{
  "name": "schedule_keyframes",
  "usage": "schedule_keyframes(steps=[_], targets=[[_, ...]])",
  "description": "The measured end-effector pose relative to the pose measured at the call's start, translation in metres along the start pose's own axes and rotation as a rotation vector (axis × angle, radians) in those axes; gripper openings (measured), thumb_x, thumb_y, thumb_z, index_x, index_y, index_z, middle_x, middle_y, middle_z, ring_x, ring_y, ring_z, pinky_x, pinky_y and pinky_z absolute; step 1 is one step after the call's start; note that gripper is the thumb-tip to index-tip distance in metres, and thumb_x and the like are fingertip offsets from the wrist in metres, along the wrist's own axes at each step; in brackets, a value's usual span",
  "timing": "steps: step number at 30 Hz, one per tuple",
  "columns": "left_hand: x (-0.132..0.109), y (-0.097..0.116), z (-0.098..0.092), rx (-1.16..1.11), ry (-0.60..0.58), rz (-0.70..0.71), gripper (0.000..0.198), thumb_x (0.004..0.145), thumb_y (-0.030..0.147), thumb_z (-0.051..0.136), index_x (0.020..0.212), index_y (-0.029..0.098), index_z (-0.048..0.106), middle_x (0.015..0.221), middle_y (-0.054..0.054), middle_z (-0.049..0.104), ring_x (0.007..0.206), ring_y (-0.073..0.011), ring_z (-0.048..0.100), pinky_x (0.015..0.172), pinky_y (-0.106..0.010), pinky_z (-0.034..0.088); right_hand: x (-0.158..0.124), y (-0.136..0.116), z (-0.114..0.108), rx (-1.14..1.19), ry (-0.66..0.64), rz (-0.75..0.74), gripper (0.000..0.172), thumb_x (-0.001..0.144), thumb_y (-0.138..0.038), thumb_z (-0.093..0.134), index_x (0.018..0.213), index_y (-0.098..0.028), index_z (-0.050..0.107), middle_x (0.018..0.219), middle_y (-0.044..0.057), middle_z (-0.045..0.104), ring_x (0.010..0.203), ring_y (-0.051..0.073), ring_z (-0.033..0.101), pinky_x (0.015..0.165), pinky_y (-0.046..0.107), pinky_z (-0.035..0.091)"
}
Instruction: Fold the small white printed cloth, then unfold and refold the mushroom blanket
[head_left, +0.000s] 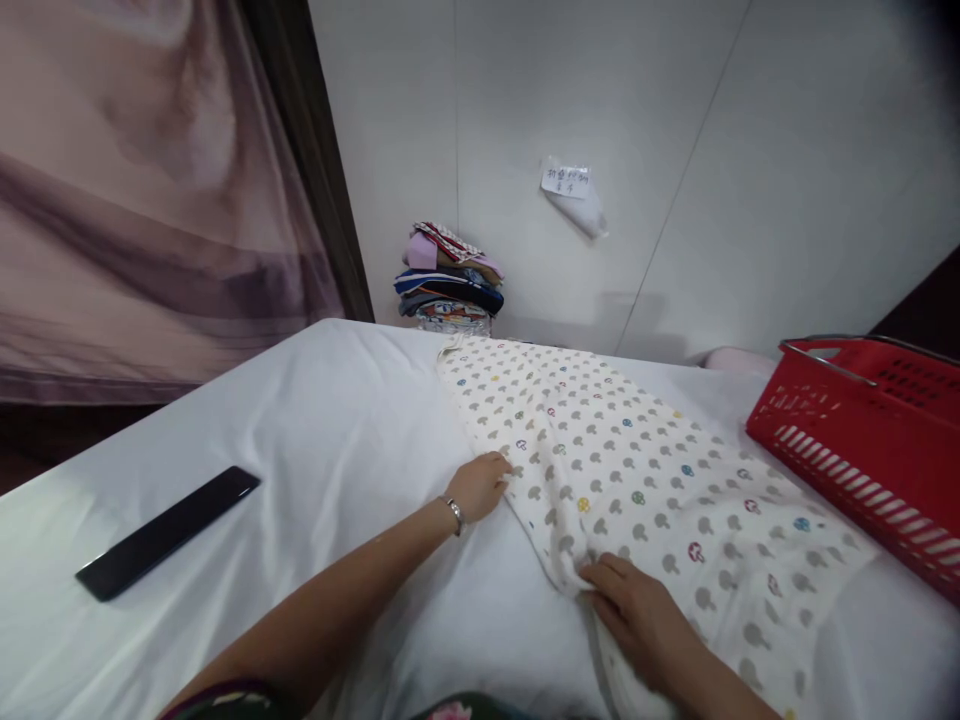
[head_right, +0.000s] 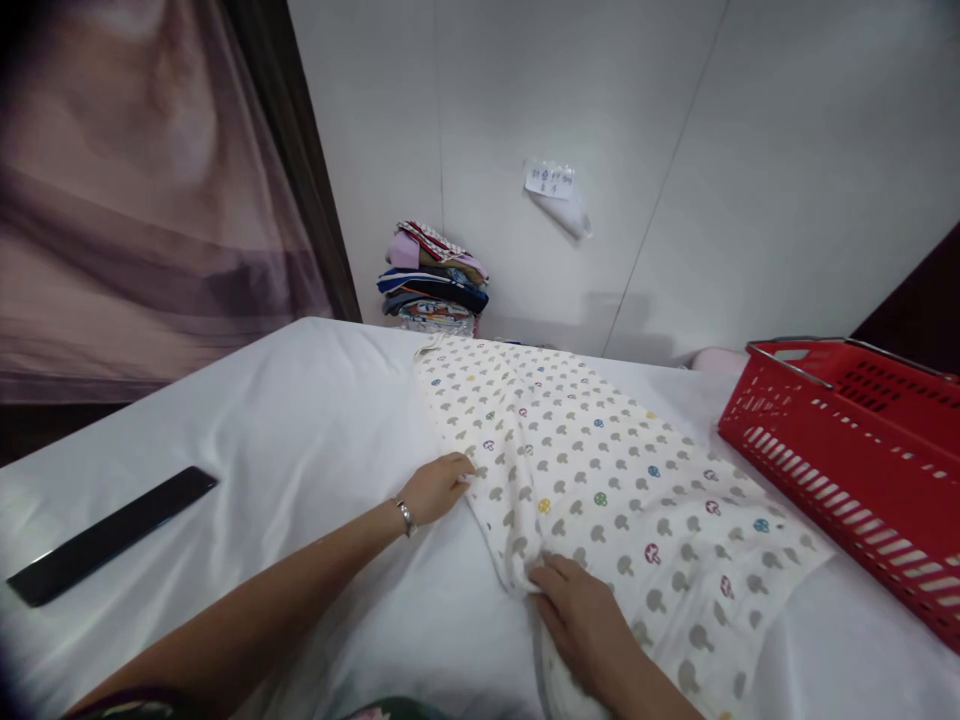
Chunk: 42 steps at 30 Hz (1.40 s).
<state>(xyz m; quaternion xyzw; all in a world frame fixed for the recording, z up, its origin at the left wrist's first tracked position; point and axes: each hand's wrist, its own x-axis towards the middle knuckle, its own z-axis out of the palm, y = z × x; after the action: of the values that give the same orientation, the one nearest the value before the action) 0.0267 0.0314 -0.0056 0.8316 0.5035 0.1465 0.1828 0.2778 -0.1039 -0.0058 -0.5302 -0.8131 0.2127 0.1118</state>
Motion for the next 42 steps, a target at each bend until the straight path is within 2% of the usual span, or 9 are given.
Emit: schedule_keyframes(steps=[5, 11, 16, 20, 23, 30, 37, 39, 42], targets=[[0.001, -0.015, 0.003, 0.019, -0.03, 0.079, 0.037, 0.075, 0.005, 0.041, 0.099, 0.022, 0.063, 0.115, -0.003, 0.059, 0.109, -0.0177, 0.05, 0.091, -0.03, 0.042, -0.005, -0.006, -0.024, 0.146, 0.1, 0.033, 0.029, 0.092, -0.033, 0.036, 0.089, -0.023, 0.062, 0.09, 0.005, 0.056, 0.081, 0.016, 0.055, 0.074, 0.027, 0.045], [0.004, -0.013, 0.002, -0.006, -0.008, 0.097, 0.029, 0.082, 0.017, 0.042, 0.102, 0.023, 0.062, 0.116, -0.002, 0.058, 0.104, -0.0174, 0.054, 0.09, -0.029, 0.042, -0.012, -0.005, -0.041, 0.405, 0.3, 0.083, 0.03, 0.089, -0.039, 0.042, 0.095, -0.021, 0.064, 0.099, 0.008, 0.056, 0.088, 0.02, 0.054, 0.054, 0.021, 0.044], [0.014, -0.011, -0.005, -0.013, 0.068, 0.032, 0.032, 0.083, 0.017, 0.038, 0.105, 0.023, 0.06, 0.117, 0.0, 0.057, 0.097, -0.0159, 0.058, 0.084, -0.027, 0.044, -0.012, 0.0, -0.041, 0.667, 0.379, 0.172, 0.025, 0.081, -0.042, 0.055, 0.075, -0.019, 0.064, 0.091, 0.005, 0.06, 0.089, 0.021, 0.054, 0.072, 0.024, 0.045], [0.03, -0.019, -0.01, -0.015, 0.136, -0.057, 0.033, 0.078, 0.012, 0.042, 0.102, 0.024, 0.061, 0.116, 0.001, 0.059, 0.101, -0.0157, 0.056, 0.087, -0.026, 0.042, -0.013, -0.003, -0.035, 1.156, 0.279, 0.366, 0.031, 0.072, -0.048, 0.064, 0.068, -0.018, 0.059, 0.069, 0.0, 0.057, 0.066, 0.015, 0.053, 0.063, 0.024, 0.044], [0.044, -0.032, -0.015, -0.015, 0.169, -0.123, 0.033, 0.074, 0.012, 0.047, 0.102, 0.023, 0.062, 0.115, 0.001, 0.059, 0.102, -0.0161, 0.055, 0.088, -0.025, 0.042, -0.02, -0.007, -0.033, 1.437, 0.122, 0.407, 0.033, 0.069, -0.046, 0.068, 0.062, -0.016, 0.055, 0.056, -0.003, 0.049, 0.052, 0.01, 0.044, 0.053, 0.021, 0.038], [0.055, -0.062, -0.031, -0.009, 0.227, -0.281, 0.026, 0.075, 0.016, 0.047, 0.095, 0.019, 0.063, 0.11, -0.004, 0.062, 0.098, -0.0194, 0.056, 0.083, -0.028, 0.043, -0.043, 0.007, -0.027, 1.568, -0.088, 0.396, 0.033, 0.063, -0.045, 0.073, 0.063, -0.016, 0.057, 0.051, -0.005, 0.039, 0.047, 0.006, 0.035, 0.049, 0.018, 0.028], [0.027, -0.071, -0.064, -0.034, 0.358, -0.34, 0.023, 0.079, 0.019, 0.036, 0.089, 0.018, 0.057, 0.091, -0.003, 0.065, 0.083, -0.0157, 0.057, 0.073, -0.024, 0.042, -0.045, 0.01, -0.029, 1.428, -0.157, 0.316, 0.038, 0.069, -0.05, 0.067, 0.06, -0.016, 0.052, 0.052, -0.005, 0.035, 0.048, 0.006, 0.03, 0.049, 0.019, 0.025], [0.004, -0.072, -0.079, -0.032, 0.42, -0.361, 0.021, 0.079, 0.02, 0.035, 0.084, 0.018, 0.055, 0.081, -0.002, 0.063, 0.076, -0.0146, 0.055, 0.069, -0.023, 0.041, -0.045, 0.01, -0.033, 1.353, -0.149, 0.335, 0.038, 0.07, -0.051, 0.064, 0.062, -0.016, 0.053, 0.053, -0.005, 0.036, 0.048, 0.006, 0.032, 0.05, 0.019, 0.027], [-0.047, -0.074, -0.107, -0.003, 0.61, -0.409, 0.016, 0.078, 0.021, 0.038, 0.076, 0.017, 0.054, 0.069, 0.002, 0.058, 0.067, -0.0109, 0.052, 0.064, -0.02, 0.041, -0.046, 0.008, -0.039, 1.152, -0.17, 0.291, 0.033, 0.066, -0.049, 0.067, 0.071, -0.016, 0.06, 0.06, -0.003, 0.048, 0.055, 0.009, 0.043, 0.053, 0.02, 0.034]])
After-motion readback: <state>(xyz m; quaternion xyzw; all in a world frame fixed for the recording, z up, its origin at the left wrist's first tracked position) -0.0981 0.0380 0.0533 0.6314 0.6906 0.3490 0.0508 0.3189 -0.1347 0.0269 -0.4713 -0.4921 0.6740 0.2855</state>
